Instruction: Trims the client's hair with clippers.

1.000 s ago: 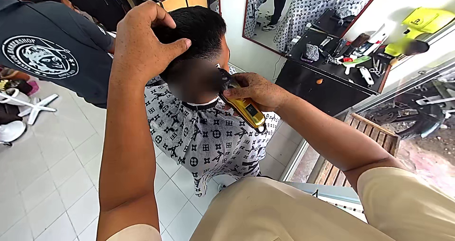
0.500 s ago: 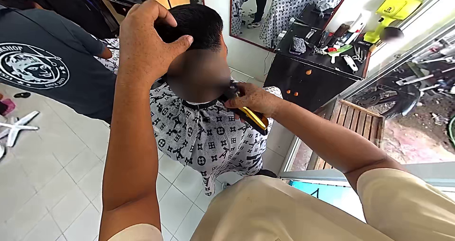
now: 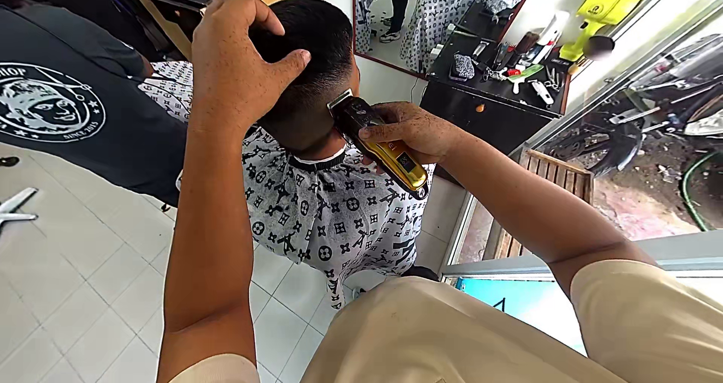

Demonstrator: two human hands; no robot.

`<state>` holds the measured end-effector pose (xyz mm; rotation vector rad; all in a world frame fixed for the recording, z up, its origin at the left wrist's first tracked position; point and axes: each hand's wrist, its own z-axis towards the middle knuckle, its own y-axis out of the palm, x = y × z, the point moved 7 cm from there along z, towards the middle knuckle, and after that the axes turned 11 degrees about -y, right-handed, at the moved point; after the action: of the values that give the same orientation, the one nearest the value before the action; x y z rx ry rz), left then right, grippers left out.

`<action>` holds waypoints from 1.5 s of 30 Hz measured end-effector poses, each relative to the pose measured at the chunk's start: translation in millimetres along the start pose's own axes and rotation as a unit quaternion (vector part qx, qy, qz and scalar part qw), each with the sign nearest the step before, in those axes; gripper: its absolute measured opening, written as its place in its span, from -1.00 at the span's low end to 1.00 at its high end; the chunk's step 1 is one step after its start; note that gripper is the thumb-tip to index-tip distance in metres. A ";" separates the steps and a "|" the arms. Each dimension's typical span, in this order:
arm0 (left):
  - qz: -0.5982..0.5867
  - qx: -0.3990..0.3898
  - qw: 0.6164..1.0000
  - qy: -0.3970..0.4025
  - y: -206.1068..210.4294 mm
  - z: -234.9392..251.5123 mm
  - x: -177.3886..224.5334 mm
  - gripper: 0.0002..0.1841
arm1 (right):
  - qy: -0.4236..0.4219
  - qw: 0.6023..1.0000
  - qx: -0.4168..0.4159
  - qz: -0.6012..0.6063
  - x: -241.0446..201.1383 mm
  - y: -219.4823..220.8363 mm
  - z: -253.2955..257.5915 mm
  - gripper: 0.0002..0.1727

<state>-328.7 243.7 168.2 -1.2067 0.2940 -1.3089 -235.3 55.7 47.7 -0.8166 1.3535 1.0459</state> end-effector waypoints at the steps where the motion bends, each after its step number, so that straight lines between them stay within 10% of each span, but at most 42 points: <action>1: 0.000 0.002 1.000 0.000 -0.2 -0.1 0.2 -0.40 | 0.001 1.000 0.004 0.002 -0.1 -0.2 0.3 -0.68; 18: -0.035 -0.053 0.975 0.211 -10.3 31.6 -13.7 -0.43 | -0.104 0.984 -0.136 -0.057 53.2 24.9 -70.5 -0.21; 33: -0.063 -0.114 0.927 0.352 -5.0 34.5 -17.3 -0.44 | -0.044 0.982 0.182 0.038 114.4 163.4 -78.6 -0.26; 45: -0.046 -0.175 0.920 0.348 9.5 32.9 -17.8 -0.27 | -0.027 0.965 0.260 0.031 112.2 230.4 -70.9 -0.26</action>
<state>-304.2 273.3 166.5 -1.0061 1.0296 -1.7955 -483.3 84.5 -43.5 -0.3536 1.5213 0.7006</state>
